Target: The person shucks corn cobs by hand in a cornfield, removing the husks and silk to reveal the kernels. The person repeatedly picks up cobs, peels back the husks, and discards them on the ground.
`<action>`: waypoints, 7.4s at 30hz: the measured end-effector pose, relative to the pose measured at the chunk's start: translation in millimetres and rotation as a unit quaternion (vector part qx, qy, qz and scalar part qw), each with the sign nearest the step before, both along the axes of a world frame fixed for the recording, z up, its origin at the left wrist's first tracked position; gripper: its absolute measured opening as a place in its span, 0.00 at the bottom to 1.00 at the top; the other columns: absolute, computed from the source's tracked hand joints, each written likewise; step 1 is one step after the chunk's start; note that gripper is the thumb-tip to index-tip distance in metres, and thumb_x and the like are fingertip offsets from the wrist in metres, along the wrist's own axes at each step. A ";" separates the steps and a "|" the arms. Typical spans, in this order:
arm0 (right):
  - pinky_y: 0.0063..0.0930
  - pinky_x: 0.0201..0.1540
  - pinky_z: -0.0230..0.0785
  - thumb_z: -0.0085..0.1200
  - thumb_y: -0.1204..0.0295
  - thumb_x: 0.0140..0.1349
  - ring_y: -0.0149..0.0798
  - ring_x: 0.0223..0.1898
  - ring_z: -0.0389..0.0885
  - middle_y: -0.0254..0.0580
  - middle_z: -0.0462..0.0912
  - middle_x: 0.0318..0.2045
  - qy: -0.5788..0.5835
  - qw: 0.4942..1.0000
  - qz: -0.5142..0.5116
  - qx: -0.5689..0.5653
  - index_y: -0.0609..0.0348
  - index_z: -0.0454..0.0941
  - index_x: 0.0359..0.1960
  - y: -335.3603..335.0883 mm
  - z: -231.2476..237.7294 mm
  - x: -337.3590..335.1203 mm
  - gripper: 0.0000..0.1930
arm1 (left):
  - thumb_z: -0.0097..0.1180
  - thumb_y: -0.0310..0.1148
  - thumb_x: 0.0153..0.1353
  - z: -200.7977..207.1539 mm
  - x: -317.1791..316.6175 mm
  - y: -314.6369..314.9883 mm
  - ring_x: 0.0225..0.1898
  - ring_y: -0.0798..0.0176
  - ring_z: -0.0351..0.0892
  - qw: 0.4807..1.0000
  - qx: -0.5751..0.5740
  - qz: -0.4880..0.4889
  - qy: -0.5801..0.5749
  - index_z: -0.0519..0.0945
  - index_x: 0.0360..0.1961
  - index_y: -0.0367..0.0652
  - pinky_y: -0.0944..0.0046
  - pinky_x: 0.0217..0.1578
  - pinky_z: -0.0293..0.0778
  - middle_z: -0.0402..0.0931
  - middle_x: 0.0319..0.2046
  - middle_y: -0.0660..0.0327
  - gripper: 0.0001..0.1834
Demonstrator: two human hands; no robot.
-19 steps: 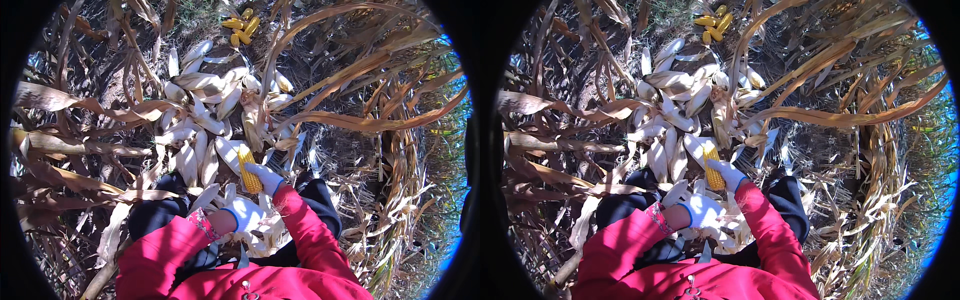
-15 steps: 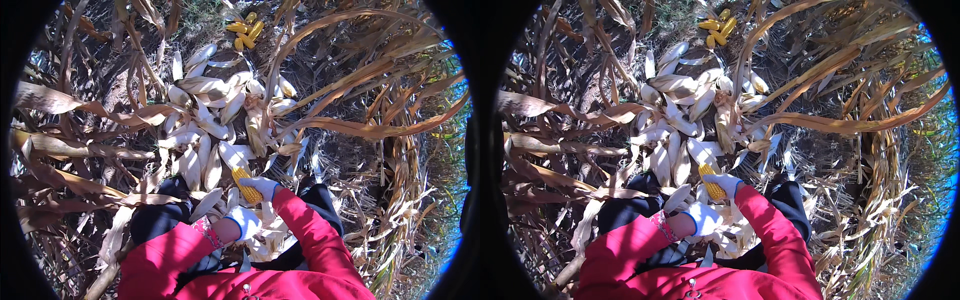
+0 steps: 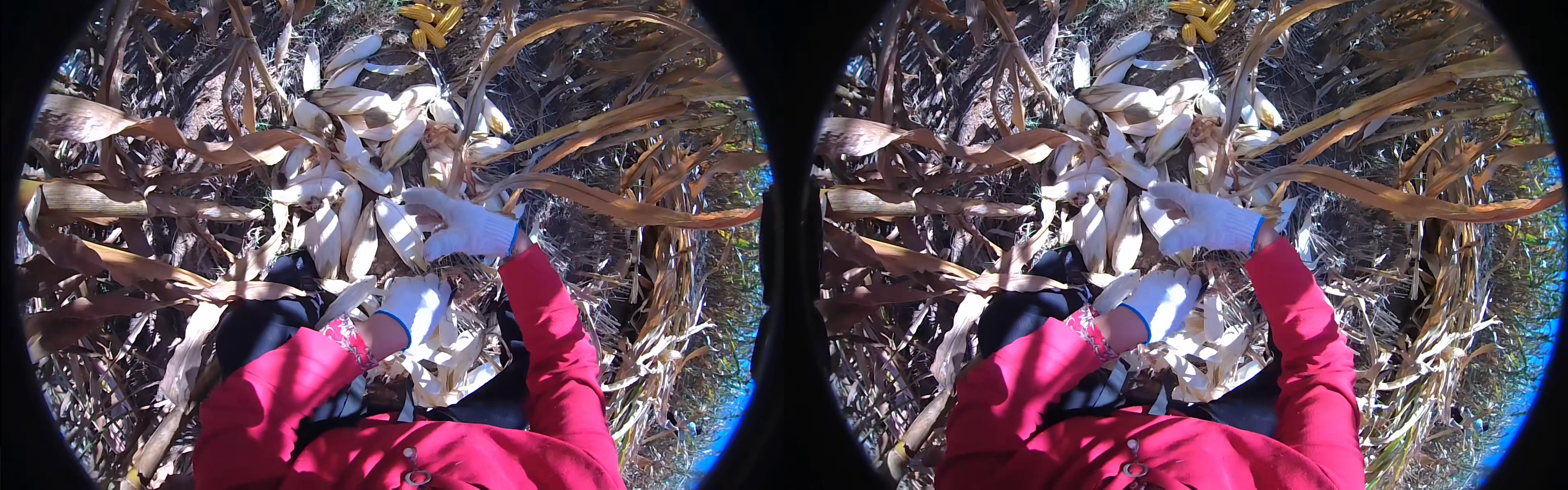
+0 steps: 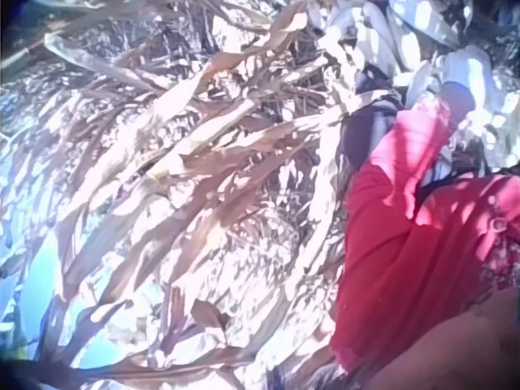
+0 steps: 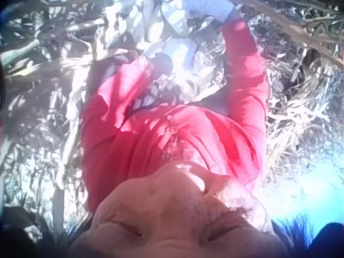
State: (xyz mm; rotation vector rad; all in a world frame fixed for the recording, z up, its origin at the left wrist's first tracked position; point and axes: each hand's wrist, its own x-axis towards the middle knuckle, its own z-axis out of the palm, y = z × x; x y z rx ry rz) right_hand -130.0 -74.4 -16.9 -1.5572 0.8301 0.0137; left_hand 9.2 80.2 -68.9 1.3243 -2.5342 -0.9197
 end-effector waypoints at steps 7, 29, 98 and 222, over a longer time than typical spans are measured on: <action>0.21 0.39 0.74 0.64 0.67 0.64 0.26 0.39 0.78 0.36 0.79 0.48 0.011 0.944 -0.199 0.263 0.57 0.66 0.68 144.5 -66.8 -58.8 0.32 | 0.68 0.38 0.50 15.9 8.0 -1.9 0.47 0.40 0.83 0.975 0.209 -0.018 0.072 0.64 0.60 0.39 0.41 0.47 0.76 0.74 0.53 0.41 0.39; 0.32 0.49 0.75 0.59 0.59 0.62 0.37 0.47 0.83 0.47 0.83 0.44 0.198 0.778 -0.566 0.188 0.63 0.77 0.48 29.7 -331.0 -0.5 0.21 | 0.57 0.40 0.64 57.9 -0.7 -32.1 0.39 0.52 0.83 0.996 0.071 0.046 0.028 0.76 0.44 0.47 0.49 0.42 0.73 0.80 0.38 0.58 0.13; 0.38 0.57 0.73 0.76 0.47 0.42 0.53 0.57 0.80 0.54 0.77 0.58 0.026 0.936 -0.321 -0.141 0.57 0.60 0.69 118.6 -0.2 -24.1 0.55 | 0.56 0.56 0.68 38.1 17.3 -85.7 0.52 0.60 0.77 0.642 0.302 0.468 0.527 0.70 0.64 0.36 0.61 0.51 0.75 0.76 0.53 0.53 0.36; 0.25 0.45 0.69 0.48 0.69 0.71 0.27 0.38 0.75 0.35 0.82 0.39 -0.221 0.676 -0.703 -0.002 0.65 0.78 0.47 90.2 10.0 -27.0 0.12 | 0.61 0.32 0.63 36.7 -34.8 -26.8 0.54 0.59 0.79 0.679 0.494 0.230 0.492 0.65 0.66 0.37 0.58 0.54 0.77 0.74 0.57 0.54 0.32</action>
